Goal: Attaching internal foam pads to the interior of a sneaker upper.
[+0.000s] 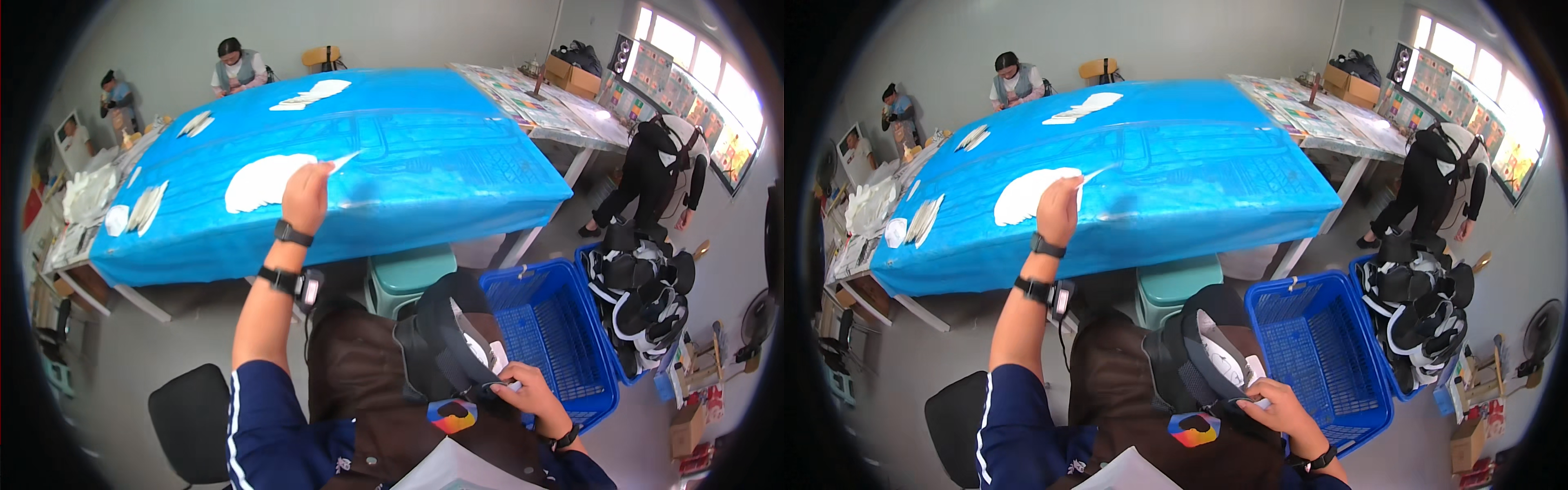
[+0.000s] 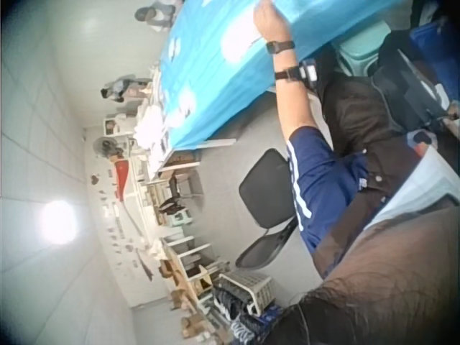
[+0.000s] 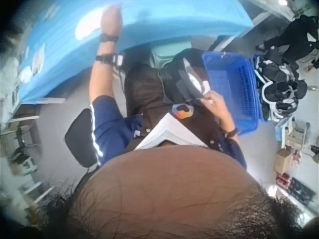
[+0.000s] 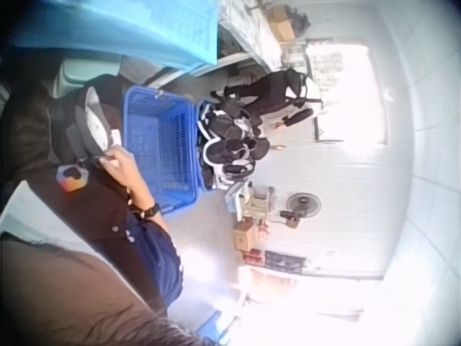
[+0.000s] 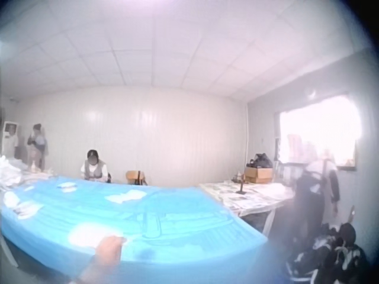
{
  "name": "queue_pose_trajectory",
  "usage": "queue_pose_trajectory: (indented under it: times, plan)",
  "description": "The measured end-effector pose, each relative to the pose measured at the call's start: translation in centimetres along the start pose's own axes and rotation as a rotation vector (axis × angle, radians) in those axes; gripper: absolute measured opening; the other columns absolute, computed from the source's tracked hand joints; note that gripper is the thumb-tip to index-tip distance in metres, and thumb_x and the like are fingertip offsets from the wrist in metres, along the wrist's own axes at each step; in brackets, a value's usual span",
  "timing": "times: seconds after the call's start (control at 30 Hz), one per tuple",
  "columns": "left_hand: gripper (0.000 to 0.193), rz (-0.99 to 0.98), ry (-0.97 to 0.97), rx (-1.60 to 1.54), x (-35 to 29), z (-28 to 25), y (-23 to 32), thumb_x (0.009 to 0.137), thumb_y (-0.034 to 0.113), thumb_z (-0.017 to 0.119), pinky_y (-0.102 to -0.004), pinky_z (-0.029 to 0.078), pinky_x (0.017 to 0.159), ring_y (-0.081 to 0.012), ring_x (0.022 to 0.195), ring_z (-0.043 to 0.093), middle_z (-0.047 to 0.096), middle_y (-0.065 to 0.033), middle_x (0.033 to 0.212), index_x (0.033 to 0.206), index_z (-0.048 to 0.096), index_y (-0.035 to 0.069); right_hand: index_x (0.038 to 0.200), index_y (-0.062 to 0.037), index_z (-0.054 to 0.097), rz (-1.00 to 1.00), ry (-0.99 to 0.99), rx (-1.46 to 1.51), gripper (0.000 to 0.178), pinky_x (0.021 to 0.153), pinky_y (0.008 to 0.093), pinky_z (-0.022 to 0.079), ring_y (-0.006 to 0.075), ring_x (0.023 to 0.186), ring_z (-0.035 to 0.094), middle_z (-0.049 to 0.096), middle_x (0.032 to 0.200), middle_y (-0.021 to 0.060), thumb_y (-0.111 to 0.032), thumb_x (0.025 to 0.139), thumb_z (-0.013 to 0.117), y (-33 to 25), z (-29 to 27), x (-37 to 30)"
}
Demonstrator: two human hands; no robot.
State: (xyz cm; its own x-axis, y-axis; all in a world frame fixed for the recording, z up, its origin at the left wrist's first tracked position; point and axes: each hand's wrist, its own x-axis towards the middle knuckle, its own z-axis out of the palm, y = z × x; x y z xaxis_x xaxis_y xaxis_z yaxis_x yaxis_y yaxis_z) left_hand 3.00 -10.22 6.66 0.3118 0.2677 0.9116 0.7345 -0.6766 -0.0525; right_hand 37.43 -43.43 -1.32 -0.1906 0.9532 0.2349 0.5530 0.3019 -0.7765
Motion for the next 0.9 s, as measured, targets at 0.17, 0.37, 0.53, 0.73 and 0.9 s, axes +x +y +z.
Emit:
queue_pose_trajectory:
  times: [0.17, 0.37, 0.53, 0.73, 0.9]
  plan:
    - [0.016, -0.131, 0.327, -0.777, -2.8, -6.1, 9.5, 0.089, -0.003, 0.045, -0.0361, 0.05, 0.078, -0.0288, 0.086, 0.064, 0.065, -0.0197, 0.094, 0.1, 0.056, -0.003, 0.087, -0.0008, 0.06, 0.063, -0.229, -0.047, 0.026, 0.062, 0.0345, 0.048, 0.0306, 0.07, 0.06, 0.06, 0.08, 0.0139, -0.016, 0.071, 0.074, -1.2, 0.1, 1.3]
    - [0.024, -0.197, 0.537, -1.043, -7.5, -9.7, 13.0, 0.092, 0.008, 0.046, -0.0429, 0.053, 0.074, -0.0308, 0.081, 0.063, 0.062, -0.0215, 0.092, 0.114, 0.037, 0.004, 0.087, 0.0002, 0.059, -0.102, 0.048, -0.24, 0.022, 0.061, 0.0379, 0.047, 0.0348, 0.073, 0.058, 0.058, 0.079, 0.0162, -0.016, 0.075, 0.068, -3.1, -1.2, 3.9]
    - [0.019, -0.553, 0.772, -1.062, -9.2, -12.7, 14.8, 0.095, 0.012, 0.041, -0.0399, 0.053, 0.068, -0.025, 0.08, 0.061, 0.058, -0.0149, 0.095, 0.113, 0.038, 0.005, 0.114, 0.0047, 0.047, -0.222, 0.333, -0.302, 0.041, 0.067, 0.041, 0.048, 0.0383, 0.08, 0.058, 0.056, 0.092, 0.0212, -0.011, 0.078, 0.06, -7.4, 1.4, 6.7]
    - [0.018, -0.875, 0.209, -1.496, -12.2, -9.9, 16.5, 0.094, 0.013, 0.046, -0.0371, 0.045, 0.089, -0.0207, 0.1, 0.056, 0.057, -0.0101, 0.105, 0.109, 0.043, 0.005, 0.129, 0.0121, 0.03, -0.13, -0.149, -0.222, 0.06, 0.094, 0.0413, 0.042, 0.0408, 0.108, 0.05, 0.045, 0.122, 0.0296, -0.013, 0.08, 0.055, -3.8, 8.4, 8.9]
    - [0.016, -1.1, 0.0, -1.639, -15.4, -7.7, 18.1, 0.093, 0.014, 0.047, -0.0323, 0.04, 0.091, -0.0174, 0.099, 0.055, 0.058, -0.0079, 0.104, 0.106, 0.047, 0.004, 0.128, -0.0007, 0.045, -0.136, -0.259, 0.322, 0.056, 0.101, 0.0322, 0.033, 0.024, 0.122, 0.044, 0.051, 0.126, 0.0156, -0.008, 0.077, 0.065, -2.0, 8.6, 8.5]
